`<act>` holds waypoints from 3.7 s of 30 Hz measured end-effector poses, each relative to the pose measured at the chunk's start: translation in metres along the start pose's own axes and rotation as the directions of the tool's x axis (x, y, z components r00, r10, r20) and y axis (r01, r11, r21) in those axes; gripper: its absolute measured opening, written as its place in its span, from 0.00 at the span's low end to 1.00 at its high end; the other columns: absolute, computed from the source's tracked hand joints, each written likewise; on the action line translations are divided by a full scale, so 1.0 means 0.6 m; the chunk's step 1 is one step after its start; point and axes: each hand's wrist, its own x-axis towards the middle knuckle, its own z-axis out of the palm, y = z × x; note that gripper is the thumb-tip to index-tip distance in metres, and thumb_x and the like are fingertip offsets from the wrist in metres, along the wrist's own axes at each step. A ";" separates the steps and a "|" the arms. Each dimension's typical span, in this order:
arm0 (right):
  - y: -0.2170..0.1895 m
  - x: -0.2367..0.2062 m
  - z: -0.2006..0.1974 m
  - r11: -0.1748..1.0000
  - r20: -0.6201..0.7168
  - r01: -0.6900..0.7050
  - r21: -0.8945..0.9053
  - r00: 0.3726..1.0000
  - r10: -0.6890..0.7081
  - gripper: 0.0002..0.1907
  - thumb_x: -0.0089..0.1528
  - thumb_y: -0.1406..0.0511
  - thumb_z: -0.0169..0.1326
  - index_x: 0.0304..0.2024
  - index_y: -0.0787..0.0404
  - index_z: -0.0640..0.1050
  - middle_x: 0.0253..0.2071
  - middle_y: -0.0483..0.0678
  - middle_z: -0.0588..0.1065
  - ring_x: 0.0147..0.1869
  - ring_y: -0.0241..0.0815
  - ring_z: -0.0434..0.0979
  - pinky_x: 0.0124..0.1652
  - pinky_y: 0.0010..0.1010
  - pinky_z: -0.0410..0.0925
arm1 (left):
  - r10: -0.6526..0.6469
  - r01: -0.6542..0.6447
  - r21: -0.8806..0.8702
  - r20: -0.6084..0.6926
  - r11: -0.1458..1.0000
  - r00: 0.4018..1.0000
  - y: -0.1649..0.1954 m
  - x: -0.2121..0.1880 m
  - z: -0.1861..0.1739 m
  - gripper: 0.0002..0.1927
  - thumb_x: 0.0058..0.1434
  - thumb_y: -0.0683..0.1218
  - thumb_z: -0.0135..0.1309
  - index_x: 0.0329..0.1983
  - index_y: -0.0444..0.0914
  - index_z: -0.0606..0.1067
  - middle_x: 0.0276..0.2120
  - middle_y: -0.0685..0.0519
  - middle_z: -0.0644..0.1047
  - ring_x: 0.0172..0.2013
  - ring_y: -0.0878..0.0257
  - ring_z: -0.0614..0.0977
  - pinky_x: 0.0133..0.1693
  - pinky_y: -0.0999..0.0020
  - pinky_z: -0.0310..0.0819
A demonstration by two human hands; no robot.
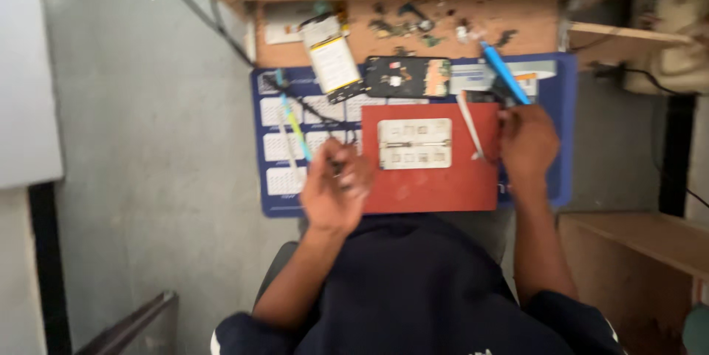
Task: The person cleans a small mobile phone with a cloth, applies tape to its side, and tests it by pressing buttons. They then handle a circuit board, spray it with a liquid, and wipe it with a cloth.
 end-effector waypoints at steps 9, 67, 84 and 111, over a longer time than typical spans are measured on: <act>-0.120 0.025 -0.135 0.760 0.083 0.544 0.355 0.792 -0.605 0.08 0.58 0.58 0.64 0.36 0.51 0.83 0.33 0.41 0.77 0.36 0.44 0.74 0.40 0.40 0.62 | -0.416 0.424 0.182 -0.081 0.887 0.906 -0.037 0.028 0.003 0.38 0.76 0.65 0.25 0.67 0.29 0.66 0.69 0.33 0.66 0.69 0.46 0.70 0.70 0.55 0.65; -0.276 0.017 -0.136 0.632 0.212 0.687 0.358 0.600 -0.771 0.04 0.50 0.60 0.64 0.24 0.44 0.80 0.26 0.36 0.72 0.38 0.40 0.76 0.36 0.39 0.65 | -0.543 0.547 0.017 -0.099 0.837 0.834 -0.073 0.016 -0.048 0.41 0.79 0.68 0.26 0.69 0.27 0.64 0.57 0.42 0.75 0.54 0.50 0.80 0.59 0.52 0.74; -0.221 -0.023 -0.092 0.616 0.266 0.560 0.554 0.582 -0.768 0.26 0.42 0.68 0.68 0.46 0.54 0.82 0.42 0.41 0.80 0.48 0.42 0.79 0.49 0.39 0.66 | -0.575 0.584 0.104 -0.104 0.805 0.811 -0.052 0.016 -0.005 0.52 0.72 0.75 0.20 0.78 0.29 0.56 0.60 0.46 0.75 0.56 0.61 0.78 0.57 0.69 0.73; -0.165 0.028 -0.151 0.786 0.293 0.505 0.356 0.739 -0.607 0.18 0.53 0.59 0.66 0.44 0.54 0.80 0.47 0.44 0.76 0.46 0.48 0.71 0.46 0.41 0.63 | -0.513 0.516 0.157 -0.060 0.842 0.856 -0.053 0.033 0.010 0.49 0.73 0.72 0.23 0.76 0.27 0.57 0.70 0.34 0.65 0.68 0.49 0.70 0.69 0.53 0.60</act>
